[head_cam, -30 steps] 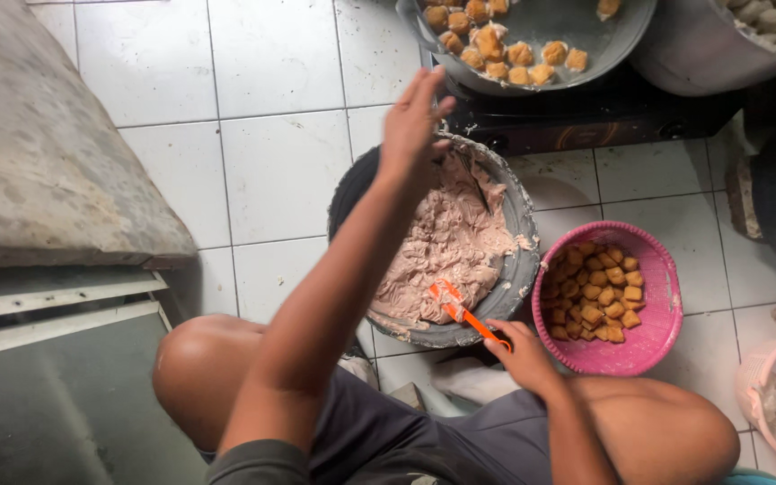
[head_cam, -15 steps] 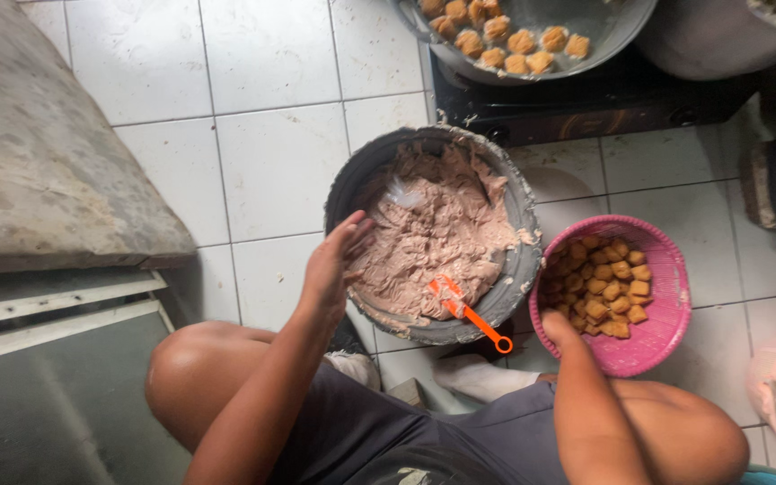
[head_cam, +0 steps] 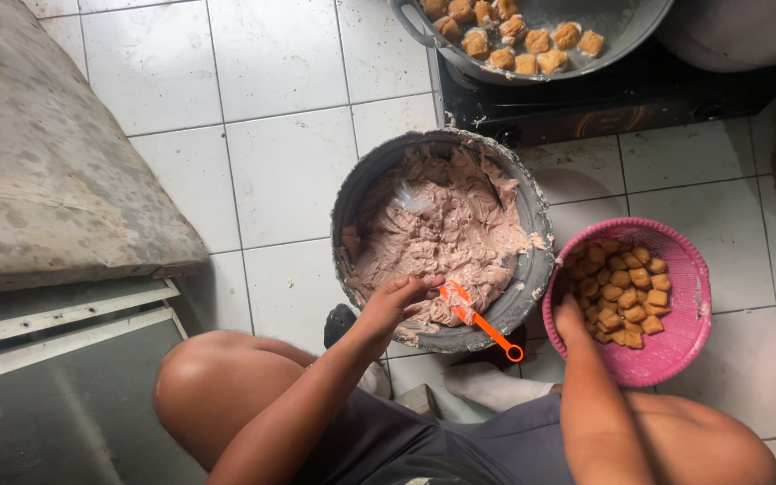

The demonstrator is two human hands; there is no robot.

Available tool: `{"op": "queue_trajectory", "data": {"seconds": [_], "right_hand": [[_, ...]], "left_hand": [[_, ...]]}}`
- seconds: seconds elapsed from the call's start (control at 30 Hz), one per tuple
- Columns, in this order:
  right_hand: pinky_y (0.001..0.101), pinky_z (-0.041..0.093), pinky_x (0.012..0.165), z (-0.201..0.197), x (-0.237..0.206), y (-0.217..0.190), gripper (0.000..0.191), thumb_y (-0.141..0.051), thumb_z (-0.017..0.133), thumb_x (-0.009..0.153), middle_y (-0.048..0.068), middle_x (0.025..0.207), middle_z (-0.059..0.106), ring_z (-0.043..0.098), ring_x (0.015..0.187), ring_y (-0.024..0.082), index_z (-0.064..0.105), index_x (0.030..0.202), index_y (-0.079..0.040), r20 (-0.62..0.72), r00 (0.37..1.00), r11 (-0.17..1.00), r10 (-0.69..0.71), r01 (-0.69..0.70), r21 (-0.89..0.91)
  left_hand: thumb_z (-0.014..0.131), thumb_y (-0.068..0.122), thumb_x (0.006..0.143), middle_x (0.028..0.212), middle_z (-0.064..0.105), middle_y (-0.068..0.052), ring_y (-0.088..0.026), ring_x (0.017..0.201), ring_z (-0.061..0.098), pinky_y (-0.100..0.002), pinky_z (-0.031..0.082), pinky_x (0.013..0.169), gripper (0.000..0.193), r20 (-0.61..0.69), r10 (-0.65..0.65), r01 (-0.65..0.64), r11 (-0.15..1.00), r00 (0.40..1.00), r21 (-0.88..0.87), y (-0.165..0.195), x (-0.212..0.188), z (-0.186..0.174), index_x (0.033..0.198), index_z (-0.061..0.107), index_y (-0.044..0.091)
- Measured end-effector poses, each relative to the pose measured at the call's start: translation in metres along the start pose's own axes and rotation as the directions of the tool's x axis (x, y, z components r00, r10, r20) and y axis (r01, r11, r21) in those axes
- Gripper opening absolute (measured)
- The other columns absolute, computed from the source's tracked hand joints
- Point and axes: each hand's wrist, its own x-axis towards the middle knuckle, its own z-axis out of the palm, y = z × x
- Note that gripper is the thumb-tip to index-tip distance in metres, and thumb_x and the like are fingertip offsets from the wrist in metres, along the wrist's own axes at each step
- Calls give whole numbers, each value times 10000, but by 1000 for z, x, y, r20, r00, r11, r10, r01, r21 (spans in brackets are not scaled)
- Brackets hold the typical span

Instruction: The person sits on the floor and uses a small orange spatula to scoop pink batter from a large basin and stuff it into pieces of fried tofu, shaping each piece by hand and placing the filled pieces into a pink basket. A pan of fried tofu pieces sits on a stove nearby.

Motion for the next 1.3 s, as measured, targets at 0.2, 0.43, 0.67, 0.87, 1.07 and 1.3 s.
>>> {"op": "queue_trajectory", "data": {"seconds": [0.2,0.43,0.67,0.87,1.07,1.3], "right_hand": [[470,530,915,-9,-6,6,318,-272,744,839,210,1100,739,682,1040,412,801,1105,-107,-98,969,924,227,-246,-293],[326,554,746,-23,-6,3,211,-129,761,926,70,980,711,674,828,164,617,1068,-67,-450,814,829,367,-67,555],[271,546,810,-4,-90,-85,141,-18,630,982,73,1051,656,653,918,125,610,1119,-38,267,948,396,-175,-180,900],[296,536,804,-5,-113,-143,162,-145,638,1026,85,1058,711,655,913,153,636,1154,-45,250,936,477,-247,-107,872],[472,528,793,27,-87,-108,341,-375,767,849,146,986,718,667,935,358,700,988,-71,280,926,828,-255,358,-431],[542,501,807,71,-88,-59,254,-289,630,1013,195,956,721,664,927,415,648,1018,-36,279,937,761,-209,335,-556]], "left_hand": [[608,274,1037,1222,778,-29,-76,1079,638,-275,433,887,285,-21,59,-61,991,998,-119,-13,15,0,810,482,157],[567,306,1052,1305,703,-43,-118,1116,609,-314,454,1015,232,19,37,-36,997,999,-71,2,4,24,1117,640,96],[759,219,906,1354,620,-139,-331,1229,583,-417,469,1026,537,374,617,-697,440,693,566,24,-42,63,1400,578,111],[692,163,972,1209,704,-69,-262,1117,700,-362,555,978,296,273,669,-691,502,691,519,51,-51,47,1267,693,138],[666,140,1051,1192,707,-64,-195,1099,704,-317,574,959,203,-83,807,-672,539,585,508,79,-61,15,1237,741,109],[538,105,1097,1339,630,-18,-112,1142,656,-315,607,1005,281,-94,583,-590,794,807,-143,85,-60,-1,1361,631,76]]}}
